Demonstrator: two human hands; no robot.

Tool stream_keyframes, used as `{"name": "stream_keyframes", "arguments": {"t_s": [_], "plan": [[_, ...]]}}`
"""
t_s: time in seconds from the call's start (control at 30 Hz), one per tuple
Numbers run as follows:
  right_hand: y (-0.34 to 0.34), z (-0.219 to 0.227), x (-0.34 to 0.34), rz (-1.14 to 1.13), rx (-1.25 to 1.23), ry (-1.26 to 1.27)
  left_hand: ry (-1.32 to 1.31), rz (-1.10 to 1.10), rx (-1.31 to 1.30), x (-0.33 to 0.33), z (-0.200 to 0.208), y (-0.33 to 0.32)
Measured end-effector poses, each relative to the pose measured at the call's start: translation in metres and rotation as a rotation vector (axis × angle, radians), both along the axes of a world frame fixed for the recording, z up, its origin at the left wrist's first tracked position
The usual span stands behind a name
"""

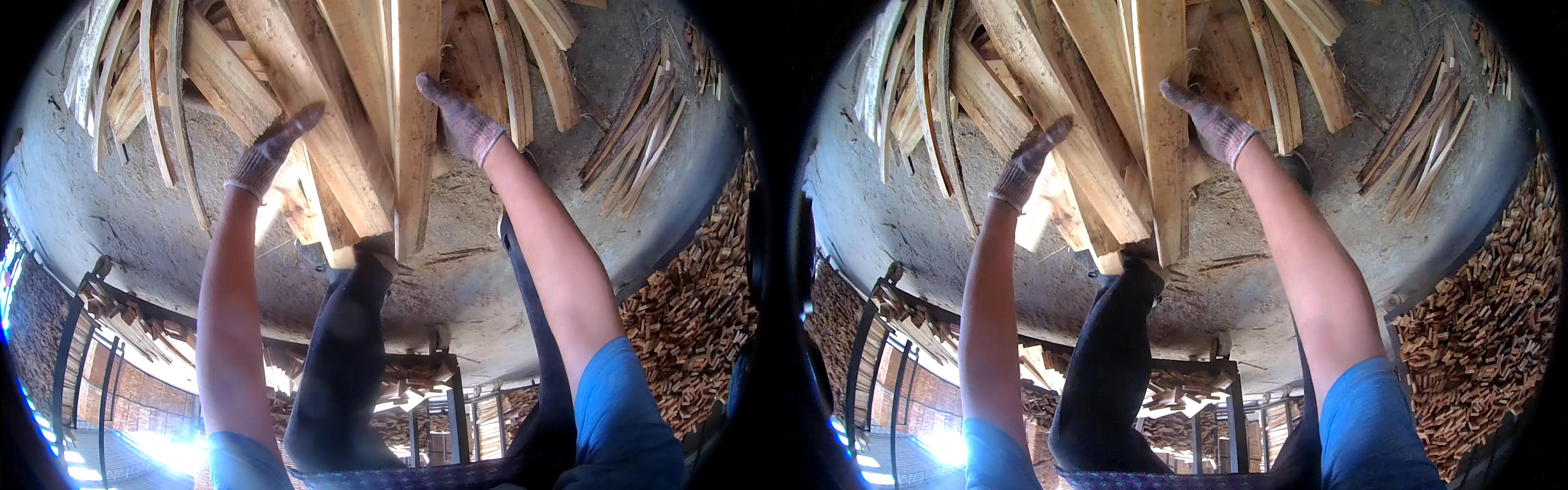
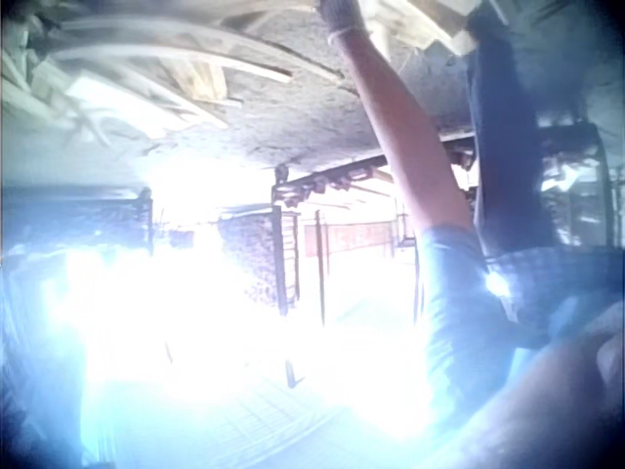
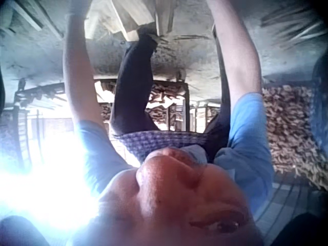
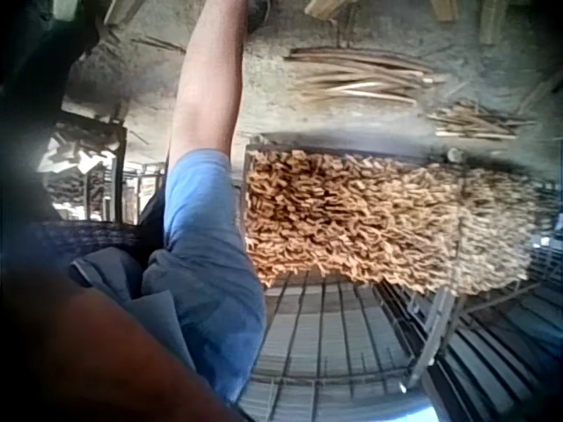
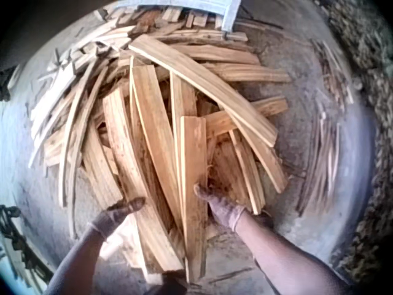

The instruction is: The person repeatedly picks up loose wooden planks from the floor and stacks them into neat piles. They gather planks from scattered locations, align them, and place them onto growing stacks throughout the workshop.

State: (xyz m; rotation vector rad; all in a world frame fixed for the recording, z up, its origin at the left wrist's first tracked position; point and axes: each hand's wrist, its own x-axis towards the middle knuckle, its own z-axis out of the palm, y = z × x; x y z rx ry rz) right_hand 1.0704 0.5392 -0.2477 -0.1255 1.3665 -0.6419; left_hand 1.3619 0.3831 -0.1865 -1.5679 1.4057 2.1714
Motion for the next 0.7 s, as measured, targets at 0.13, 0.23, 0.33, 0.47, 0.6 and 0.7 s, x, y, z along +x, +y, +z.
{"name": "stream_keyframes", "arguments": {"t_s": [0.13, 0.23, 0.33, 0.47, 0.6, 0.7], "plan": [[-0.015, 0.045, 0.023, -0.035, -0.094, 0.029, 0.081, 0.332, 0.067, 0.012, -0.013, 0.027], [-0.019, 0.072, 0.011, 0.02, -0.014, -0.021, 0.049, 0.397, 0.14, -0.001, 0.014, 0.02], [-0.016, 0.087, 0.004, 0.118, -0.069, 0.039, 0.153, 0.533, 0.193, 0.009, 0.031, 0.028], [-0.011, 0.124, -0.027, 0.272, -0.186, 0.064, 0.209, 0.575, 0.205, -0.031, 0.103, 0.038], [-0.031, 0.216, -0.028, -0.019, 0.047, -0.141, 0.075, 0.553, 0.08, -0.06, 0.161, 0.055], [-0.016, 0.26, -0.04, -0.008, -0.028, -0.121, 0.048, 0.591, 0.096, -0.069, 0.204, 0.072]]}}
